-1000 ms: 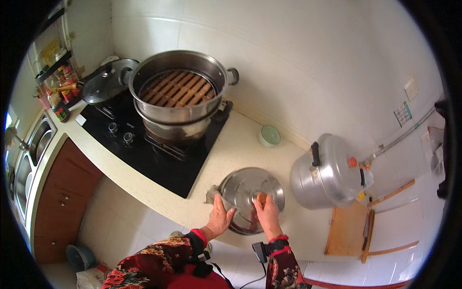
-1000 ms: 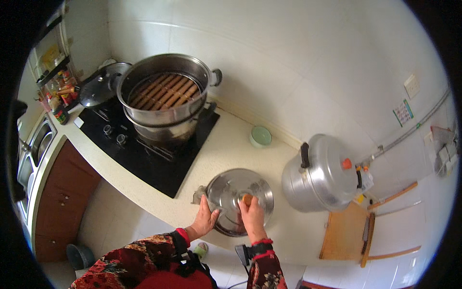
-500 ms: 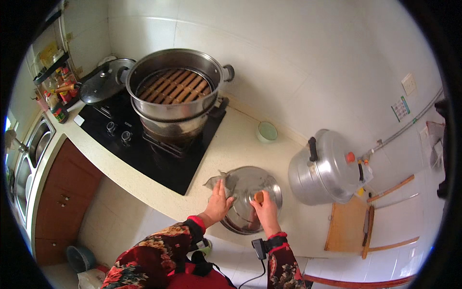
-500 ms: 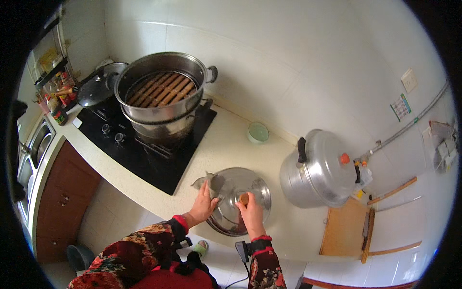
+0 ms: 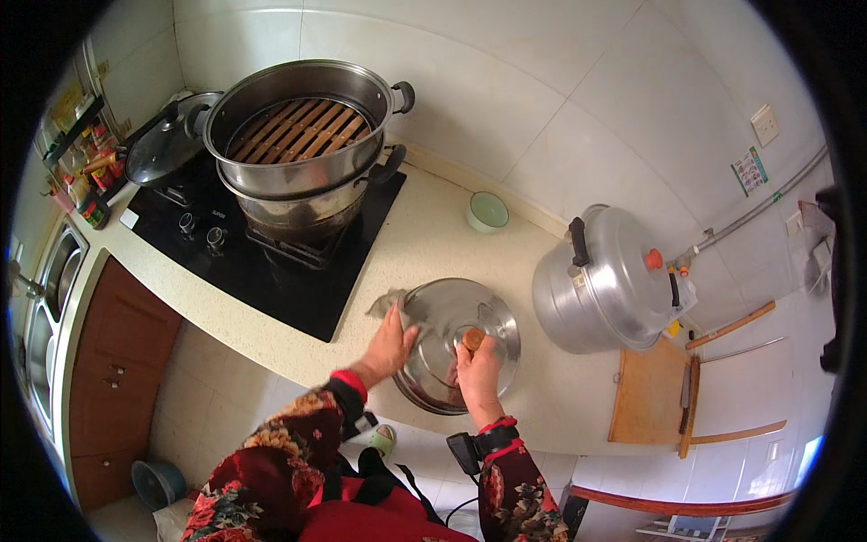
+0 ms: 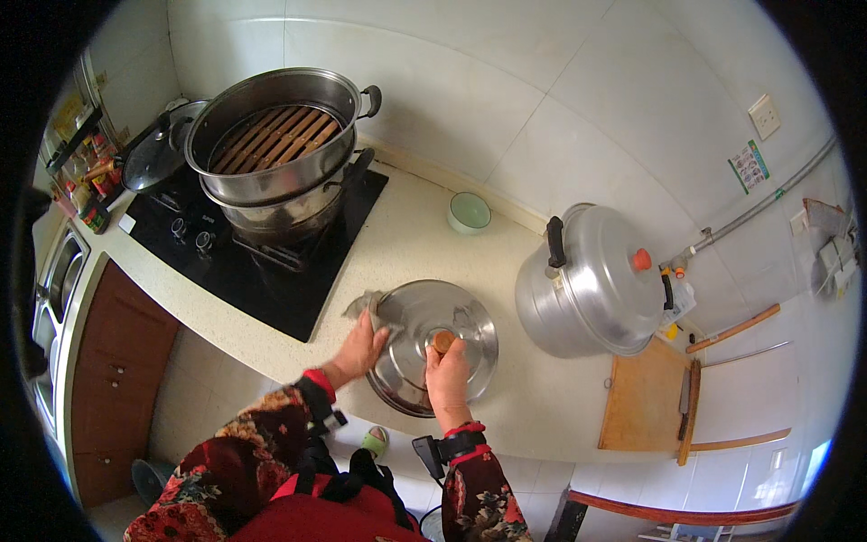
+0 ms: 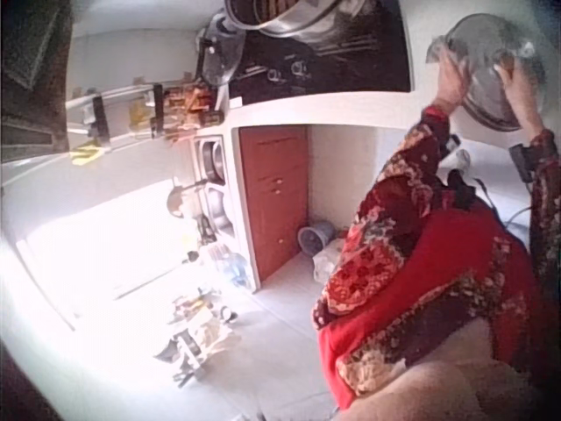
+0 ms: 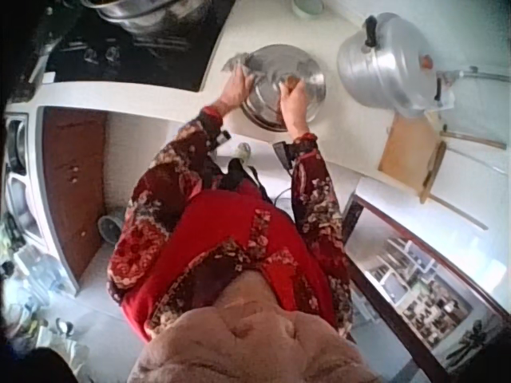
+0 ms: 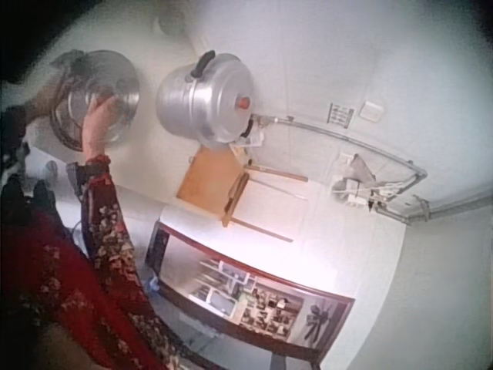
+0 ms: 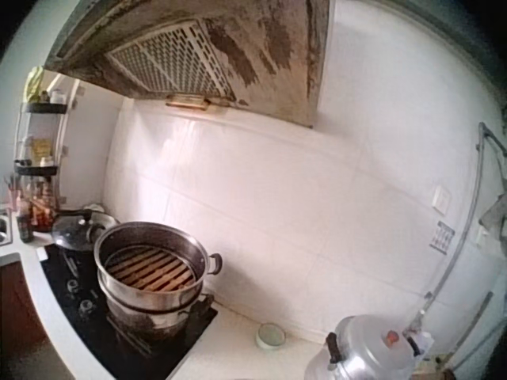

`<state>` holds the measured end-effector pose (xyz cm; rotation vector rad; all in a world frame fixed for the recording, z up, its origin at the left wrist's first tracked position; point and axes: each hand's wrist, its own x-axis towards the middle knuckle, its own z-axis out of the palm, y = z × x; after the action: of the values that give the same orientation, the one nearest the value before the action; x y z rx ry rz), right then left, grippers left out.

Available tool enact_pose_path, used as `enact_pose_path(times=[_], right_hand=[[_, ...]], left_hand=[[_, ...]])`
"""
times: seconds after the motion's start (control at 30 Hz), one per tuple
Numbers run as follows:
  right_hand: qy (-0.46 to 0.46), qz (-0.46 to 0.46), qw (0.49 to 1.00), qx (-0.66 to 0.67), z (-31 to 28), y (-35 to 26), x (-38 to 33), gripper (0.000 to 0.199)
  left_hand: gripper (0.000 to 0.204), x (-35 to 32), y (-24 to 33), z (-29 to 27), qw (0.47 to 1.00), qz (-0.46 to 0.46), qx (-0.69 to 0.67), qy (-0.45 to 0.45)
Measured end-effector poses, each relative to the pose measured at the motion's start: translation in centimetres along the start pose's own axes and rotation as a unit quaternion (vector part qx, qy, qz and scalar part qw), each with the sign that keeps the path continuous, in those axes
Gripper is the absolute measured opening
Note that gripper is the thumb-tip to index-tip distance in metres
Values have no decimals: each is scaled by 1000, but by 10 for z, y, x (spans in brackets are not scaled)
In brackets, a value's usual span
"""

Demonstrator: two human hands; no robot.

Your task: The person wipes a water bottle with a cloth, then wipes a small bottle and the countertop near the sink. They then wipe the lid of a steamer pot on the stove and place the lid back on the pot.

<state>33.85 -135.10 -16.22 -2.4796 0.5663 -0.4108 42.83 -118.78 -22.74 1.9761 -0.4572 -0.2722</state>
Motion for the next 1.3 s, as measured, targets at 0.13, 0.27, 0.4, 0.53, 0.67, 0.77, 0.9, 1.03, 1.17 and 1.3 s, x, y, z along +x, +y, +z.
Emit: enact_pose_path(times=[0.13,0.27,0.4,0.53,0.67,0.77,0.9,1.03,1.17,1.3], right_hand=[[-107,-52,991,-56,-25,6,7,49],[-134,-121,984,-2,-34,22,21,61],[-141,-128,982,-1,-31,29,22,55],[-133,-140,981,-3,-29,28,22,48],[-145,-141,979,6,-34,20,21,44],[-134,-140,981,10,-31,25,21,44],[-117,-140,983,-8,-22,20,20,47],[-108,-136,985,-22,-22,17,20,44],[-126,-111,986,-10,-20,9,26,42],[-141,-97,985,-27,-22,7,28,42]], left_hand=[[68,33,18,-30,990,-81,41,-108],[61,9,8,4,997,44,41,50],[75,-40,51,11,950,92,298,-1],[76,-89,69,38,913,205,328,-133],[73,-104,62,46,859,305,344,-225],[72,-88,62,35,890,252,331,-189],[68,-46,53,11,914,194,338,-115],[65,3,52,4,935,158,315,-49],[65,22,52,5,929,120,349,7],[71,-32,69,22,913,163,371,-46]])
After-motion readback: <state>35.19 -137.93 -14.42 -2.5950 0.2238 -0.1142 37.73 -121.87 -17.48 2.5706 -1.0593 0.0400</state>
